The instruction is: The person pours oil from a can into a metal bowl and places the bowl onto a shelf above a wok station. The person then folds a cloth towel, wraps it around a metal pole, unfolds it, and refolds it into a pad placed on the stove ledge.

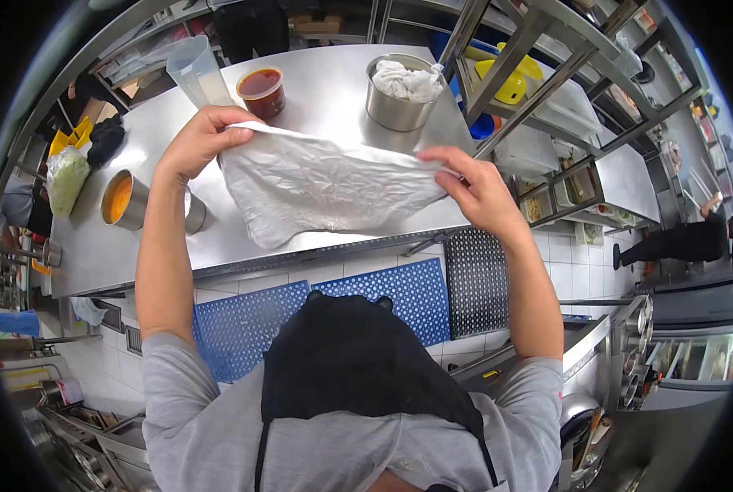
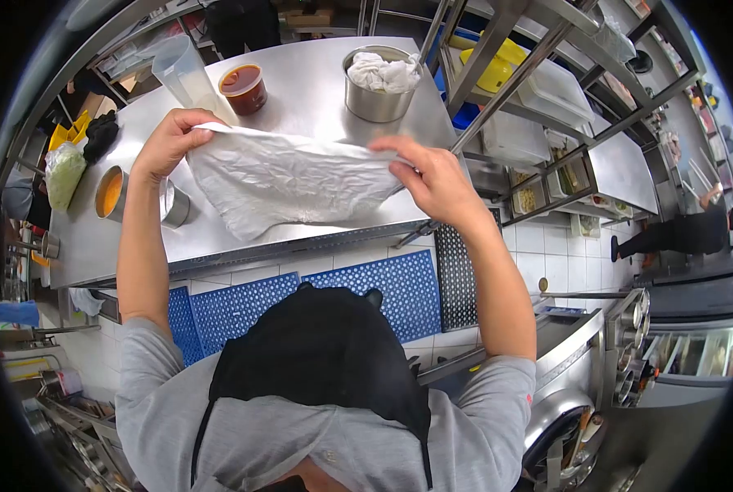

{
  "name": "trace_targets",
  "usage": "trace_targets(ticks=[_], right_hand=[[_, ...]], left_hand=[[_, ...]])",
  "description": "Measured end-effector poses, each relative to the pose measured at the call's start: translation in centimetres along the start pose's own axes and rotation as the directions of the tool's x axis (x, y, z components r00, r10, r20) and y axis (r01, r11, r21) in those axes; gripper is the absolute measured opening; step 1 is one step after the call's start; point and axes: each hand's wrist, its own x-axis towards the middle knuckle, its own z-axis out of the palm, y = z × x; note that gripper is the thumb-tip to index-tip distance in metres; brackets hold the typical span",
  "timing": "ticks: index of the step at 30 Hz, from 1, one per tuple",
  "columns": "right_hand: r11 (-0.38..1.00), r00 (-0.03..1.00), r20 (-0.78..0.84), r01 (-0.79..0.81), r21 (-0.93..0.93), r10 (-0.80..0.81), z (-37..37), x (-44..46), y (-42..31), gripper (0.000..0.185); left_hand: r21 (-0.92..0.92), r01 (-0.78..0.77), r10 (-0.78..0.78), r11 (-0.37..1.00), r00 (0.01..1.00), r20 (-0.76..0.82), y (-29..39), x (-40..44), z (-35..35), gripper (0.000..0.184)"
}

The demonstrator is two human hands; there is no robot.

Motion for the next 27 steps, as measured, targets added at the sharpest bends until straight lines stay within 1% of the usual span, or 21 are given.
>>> trace_targets(ticks=[1,2,4,5,8,10,11,12,14,17,20,21,24,25,26,27], right_hand=[[0.996,0.994,0.073,0.084,-0.021,-0.082,-0.5,0.2,0.0,0.035],[0.999,0.984,0.171,0.036,0.027,-0.040,-1.0,0.4,-0.1,0.036],[0.991,0.928,0.370,-0.080,0.107,0.035,-1.7,0.5,-0.3,0.039],[0.995,0.904,0.425,0.004,0.105,-0.048,-1.5,0.8,0.6,0.041],[0.983,0.822,0.548,-0.183,-0.006,0.156,-1.3,1.3,0.8,0.045],[0.967,0.793,0.565,-0.250,-0.037,0.227,-1.6,1.5,-0.2,0.044],[0.970,0.805,0.556,-0.244,-0.011,0.209,-1.6,1.5,-0.2,0.042],[0.971,0.816,0.546,-0.237,0.014,0.191,-1.6,1.6,-0.2,0.040],[0.981,0.882,0.468,-0.131,0.144,0.049,-1.3,1.6,0.6,0.033],[0.993,0.940,0.326,-0.071,-0.093,0.098,-2.2,2.2,1.0,0.022],[0.959,0.965,0.069,-0.241,-0.147,0.253,-3.1,2.6,0.8,0.021],[0.969,0.969,0.039,-0.244,-0.049,0.246,-3.4,2.7,2.1,0.022],[0.983,0.965,-0.186,-0.175,0.060,0.183,-5.3,2.9,1.4,0.021],[0.998,0.944,-0.326,-0.047,0.033,0.055,-6.0,2.8,-0.7,0.021],[0.997,0.887,-0.456,0.070,-0.016,-0.070,-6.8,2.4,-2.8,0.020],[0.979,0.811,-0.550,0.179,-0.093,-0.200,-6.6,2.3,-3.5,0.018]], left_hand=[[-0.004,-0.025,0.025,1.000,0.999,0.023,-0.1,0.0,-0.7,0.020],[-0.008,-0.049,0.049,0.999,0.998,0.047,0.0,0.0,-1.2,0.018],[0.166,-0.018,-0.002,0.986,0.993,0.120,1.2,0.0,-1.7,0.018],[0.250,-0.004,-0.036,0.968,0.987,0.155,2.0,-0.2,-1.6,0.019],[0.428,0.009,-0.078,0.904,0.986,0.145,4.1,-0.1,-0.6,0.027],[0.529,-0.081,0.031,0.845,0.994,0.102,4.1,0.1,-0.5,0.030],[0.576,-0.120,0.086,0.808,0.993,0.086,4.0,0.1,-0.4,0.031],[0.580,-0.136,0.122,0.803,0.990,0.064,4.2,0.1,-0.2,0.032],[0.591,-0.174,0.199,0.788,0.980,0.024,4.7,0.1,0.2,0.034],[0.589,-0.172,0.260,0.789,0.963,-0.067,5.7,-0.1,0.0,0.044],[0.555,-0.187,0.272,0.810,0.959,-0.074,7.3,-0.2,-1.1,0.032],[0.571,-0.222,0.333,0.790,0.938,-0.097,7.0,-0.2,-1.7,0.029],[0.629,-0.268,0.406,0.729,0.910,-0.082,7.9,-0.6,-3.6,0.025],[0.561,-0.304,0.460,0.770,0.874,-0.159,9.2,-1.3,-4.2,0.021],[0.603,-0.372,0.581,0.705,0.791,-0.191,10.7,-2.1,-3.3,0.018],[0.550,-0.410,0.600,0.728,0.769,-0.221,10.7,-2.2,-2.9,0.017]])
